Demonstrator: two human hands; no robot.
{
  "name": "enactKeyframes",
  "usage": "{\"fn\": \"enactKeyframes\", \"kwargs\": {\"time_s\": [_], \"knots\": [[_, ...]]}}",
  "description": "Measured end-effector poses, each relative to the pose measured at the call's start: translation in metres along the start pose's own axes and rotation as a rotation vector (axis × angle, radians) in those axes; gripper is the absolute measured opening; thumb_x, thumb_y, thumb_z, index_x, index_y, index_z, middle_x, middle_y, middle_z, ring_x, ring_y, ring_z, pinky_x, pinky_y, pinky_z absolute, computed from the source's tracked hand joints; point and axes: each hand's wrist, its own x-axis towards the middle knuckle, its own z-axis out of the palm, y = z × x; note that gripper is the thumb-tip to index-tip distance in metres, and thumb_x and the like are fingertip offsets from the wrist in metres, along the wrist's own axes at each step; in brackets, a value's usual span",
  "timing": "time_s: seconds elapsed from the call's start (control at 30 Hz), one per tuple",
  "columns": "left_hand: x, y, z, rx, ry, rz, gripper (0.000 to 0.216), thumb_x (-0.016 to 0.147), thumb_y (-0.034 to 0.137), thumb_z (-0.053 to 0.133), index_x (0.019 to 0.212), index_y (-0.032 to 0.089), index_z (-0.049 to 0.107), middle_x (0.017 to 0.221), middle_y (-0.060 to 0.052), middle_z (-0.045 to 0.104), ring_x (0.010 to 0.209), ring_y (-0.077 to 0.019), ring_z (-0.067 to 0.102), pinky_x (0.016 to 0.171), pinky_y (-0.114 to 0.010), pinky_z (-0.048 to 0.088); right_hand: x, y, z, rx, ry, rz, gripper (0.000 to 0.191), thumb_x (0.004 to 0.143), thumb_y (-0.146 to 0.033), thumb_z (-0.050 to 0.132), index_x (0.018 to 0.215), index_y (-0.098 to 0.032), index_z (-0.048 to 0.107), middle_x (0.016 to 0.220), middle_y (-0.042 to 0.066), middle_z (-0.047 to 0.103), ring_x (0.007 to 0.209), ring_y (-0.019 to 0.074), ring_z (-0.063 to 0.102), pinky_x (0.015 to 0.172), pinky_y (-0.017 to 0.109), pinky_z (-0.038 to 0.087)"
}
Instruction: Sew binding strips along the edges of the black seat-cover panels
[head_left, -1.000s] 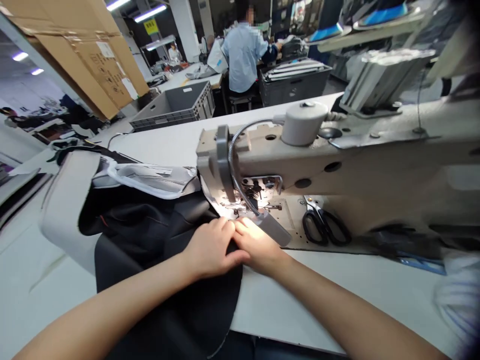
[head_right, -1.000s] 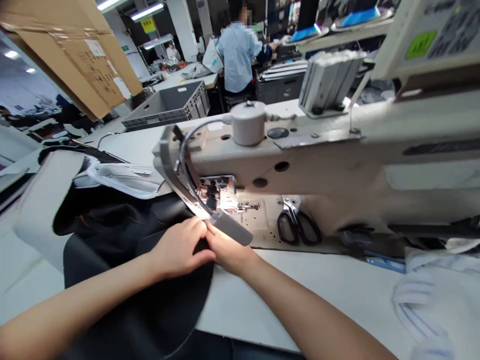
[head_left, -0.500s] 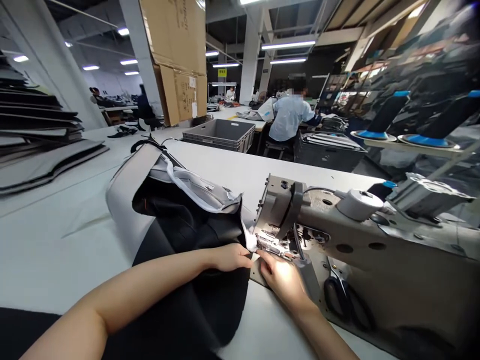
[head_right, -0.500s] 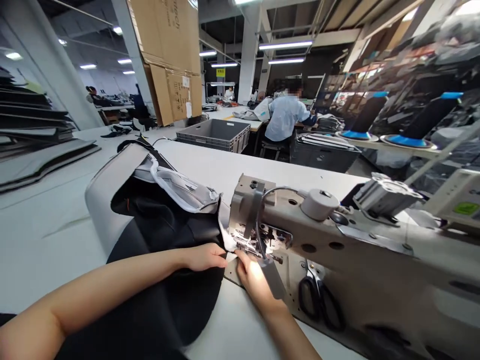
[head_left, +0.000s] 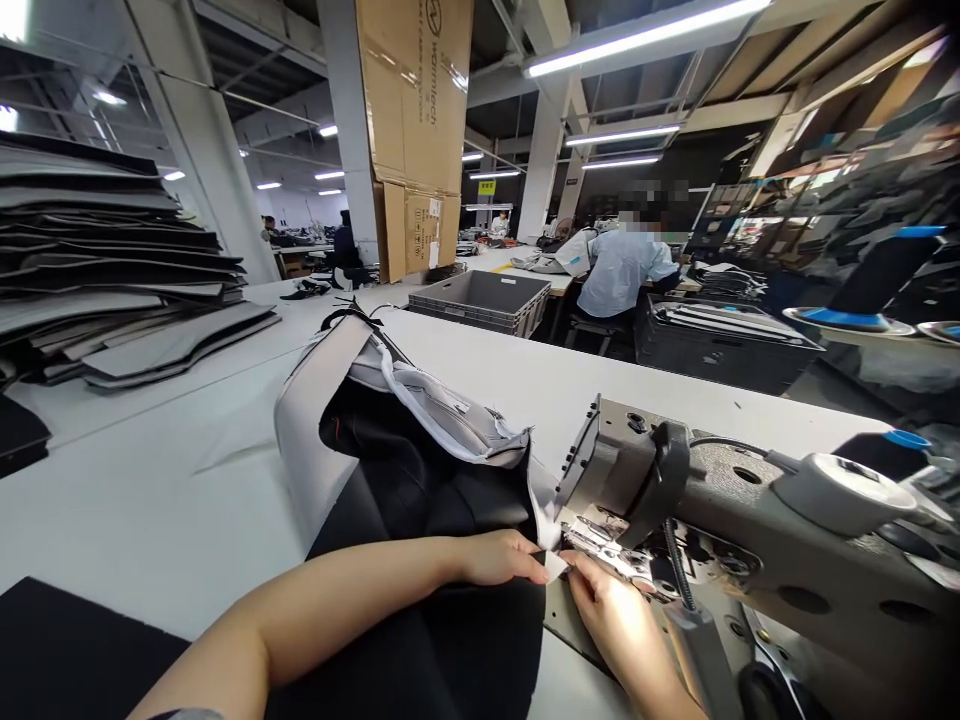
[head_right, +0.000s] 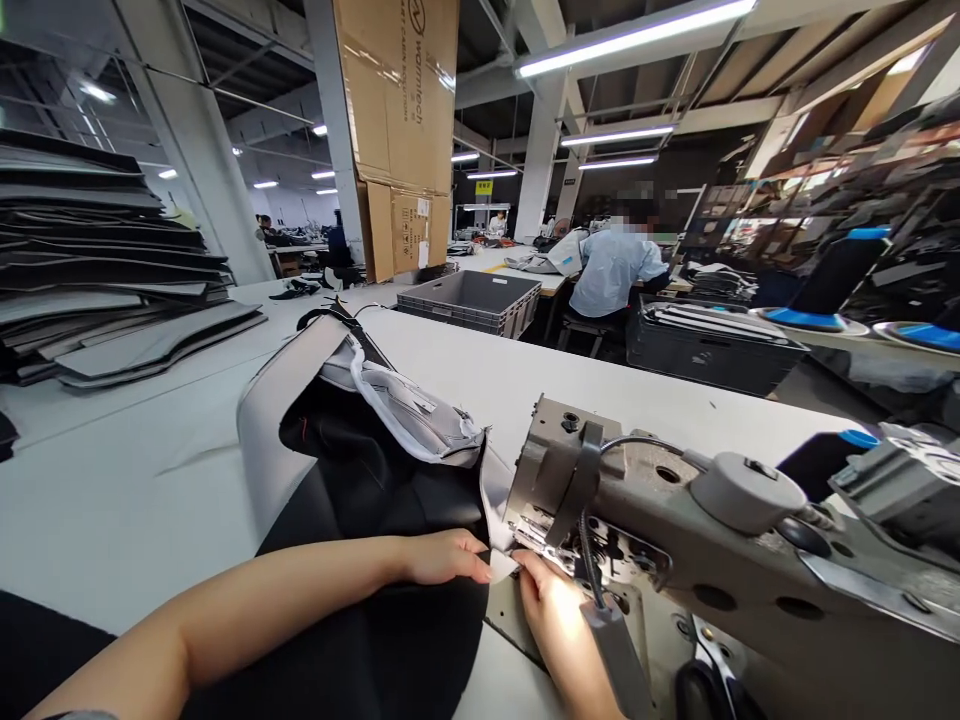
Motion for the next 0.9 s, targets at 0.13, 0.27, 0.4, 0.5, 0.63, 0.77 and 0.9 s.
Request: {"fn": "enactKeyframes", "kwargs": {"time_s": [0.13,0.27,0.4,0.5,0.63,0.77,0.9], "knots": [[0.001,-0.002,0.001,-0.003,-0.023,0.02,0.03,0.056,0.042,0.061,0.069,0.016,0.056,0.063,0.003,0.051,0.059,-0.0114,0.043,0.061,-0.027,0.031,0.002,-0.006,-0.002,0.028,0.041,-0.07,0.033,0.092,-0.024,0.036,0.097,-0.024,0.068,0.089,0.004,0.073,0.079,0.0213,0.07,0.069,0.033,0.057],[0.003,0.0,0.0,0.045,-0.028,0.038,0.032,0.057,0.044,0.058,0.071,0.015,0.055,0.063,0.003,0.05,0.057,-0.011,0.043,0.06,-0.027,0.032,0.003,-0.015,-0.007,-0.145,0.057,-0.098,0.032,0.095,-0.023,0.035,0.093,-0.023,0.067,0.085,0.003,0.071,0.069,0.0191,0.068,0.062,0.03,0.053],[-0.001,0.007,0.001,0.172,-0.042,0.039,0.028,0.064,0.043,0.052,0.071,0.016,0.05,0.061,0.003,0.047,0.056,-0.0117,0.042,0.057,-0.027,0.032,0.006,-0.026,-0.013,-0.326,-0.011,-0.105,0.024,0.093,-0.019,0.041,0.089,-0.02,0.064,0.083,0.004,0.069,0.061,0.0184,0.064,0.055,0.028,0.045],[-0.009,0.013,0.007,0.322,-0.075,0.062,0.027,0.075,0.04,0.05,0.061,0.018,0.044,0.058,0.003,0.041,0.058,-0.012,0.039,0.06,-0.027,0.033,0.011,-0.029,-0.021,-0.329,-0.104,-0.158,0.018,0.092,-0.017,0.046,0.091,-0.02,0.064,0.083,0.003,0.067,0.071,0.0181,0.063,0.06,0.026,0.044],[-0.02,0.018,0.015,0.936,-0.001,0.309,0.031,0.091,0.029,0.042,0.064,0.016,0.05,0.07,-0.001,0.049,0.071,-0.0159,0.045,0.072,-0.029,0.037,0.009,-0.029,-0.032,-0.323,-0.19,-0.237,0.016,0.092,-0.017,0.049,0.092,-0.019,0.065,0.087,0.004,0.065,0.083,0.0191,0.06,0.073,0.029,0.046],[-0.022,0.021,0.012,1.803,0.18,0.717,0.023,0.093,0.016,0.04,0.091,0.014,0.062,0.095,-0.008,0.061,0.093,-0.0212,0.053,0.084,-0.034,0.042,-0.011,-0.039,-0.027,-0.317,-0.173,-0.307,0.021,0.091,-0.01,0.047,0.099,-0.009,0.066,0.109,0.014,0.064,0.105,0.0254,0.057,0.092,0.039,0.045],[-0.014,0.023,0.007,2.076,0.323,0.933,0.024,0.092,0.012,0.044,0.106,0.011,0.063,0.1,-0.008,0.065,0.096,-0.0205,0.055,0.094,-0.035,0.041,-0.035,-0.06,-0.013,-0.193,-0.129,-0.462,0.036,0.086,-0.009,0.049,0.12,0.0,0.059,0.121,0.022,0.06,0.116,0.0291,0.054,0.107,0.045,0.037]]}}
